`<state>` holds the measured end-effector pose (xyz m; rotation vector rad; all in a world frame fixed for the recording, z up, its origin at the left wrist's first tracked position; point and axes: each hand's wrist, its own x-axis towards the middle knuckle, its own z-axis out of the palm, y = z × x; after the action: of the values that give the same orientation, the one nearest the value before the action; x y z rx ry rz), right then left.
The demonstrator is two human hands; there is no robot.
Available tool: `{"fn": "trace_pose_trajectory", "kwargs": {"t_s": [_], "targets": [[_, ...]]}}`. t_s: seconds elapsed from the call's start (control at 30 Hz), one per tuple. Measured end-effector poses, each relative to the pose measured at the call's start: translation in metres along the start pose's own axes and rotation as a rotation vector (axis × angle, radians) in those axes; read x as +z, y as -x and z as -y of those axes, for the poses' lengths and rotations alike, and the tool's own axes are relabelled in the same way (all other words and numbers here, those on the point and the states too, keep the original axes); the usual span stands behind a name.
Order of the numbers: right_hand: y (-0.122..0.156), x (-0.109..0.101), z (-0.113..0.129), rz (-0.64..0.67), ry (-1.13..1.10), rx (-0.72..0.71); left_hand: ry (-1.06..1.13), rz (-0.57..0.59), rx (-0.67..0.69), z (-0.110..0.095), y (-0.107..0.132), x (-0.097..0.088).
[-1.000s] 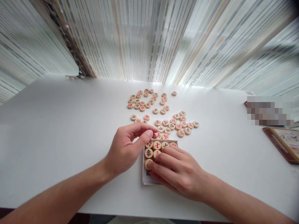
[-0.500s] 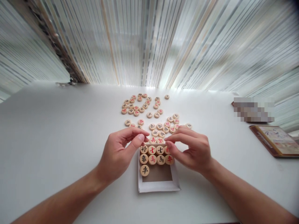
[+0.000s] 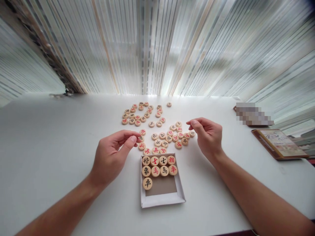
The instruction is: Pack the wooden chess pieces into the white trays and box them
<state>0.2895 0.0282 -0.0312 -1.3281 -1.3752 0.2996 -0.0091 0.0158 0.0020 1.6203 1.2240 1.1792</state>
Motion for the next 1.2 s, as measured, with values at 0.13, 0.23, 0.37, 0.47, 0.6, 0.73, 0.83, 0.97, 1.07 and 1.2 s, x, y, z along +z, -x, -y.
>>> {"fn": "trace_pose_trajectory", "kwargs": {"t_s": [0.13,0.23,0.37,0.47,0.6,0.73,0.83,0.97,1.07,1.2], "targets": [[0.003,0.003,0.000,0.142,0.036,-0.049,-0.097,0.007,0.018,0.008,-0.005,0.000],[0.004,0.004,0.001,0.272,0.067,-0.118,-0.178,0.002,0.053,0.010,-0.006,0.001],[0.005,0.005,0.001,0.399,0.101,-0.185,-0.227,0.015,0.076,0.011,-0.004,0.002],[0.005,0.005,-0.002,0.444,0.124,-0.202,-0.239,0.038,0.089,0.011,-0.002,0.003],[0.005,0.005,-0.004,0.468,0.140,-0.216,-0.271,0.059,0.092,0.011,-0.001,0.006],[0.006,0.005,-0.006,0.480,0.160,-0.235,-0.286,0.071,0.105,0.012,0.000,0.007],[0.006,0.005,-0.007,0.492,0.178,-0.249,-0.289,0.081,0.116,0.012,0.001,0.007],[0.007,0.006,-0.007,0.511,0.201,-0.265,-0.295,0.090,0.111,0.013,0.001,0.007],[0.007,0.006,-0.007,0.514,0.214,-0.278,-0.295,0.091,0.113,0.014,0.001,0.008],[0.006,0.005,-0.007,0.514,0.216,-0.290,-0.290,0.093,0.101,0.015,0.001,0.008]]}}
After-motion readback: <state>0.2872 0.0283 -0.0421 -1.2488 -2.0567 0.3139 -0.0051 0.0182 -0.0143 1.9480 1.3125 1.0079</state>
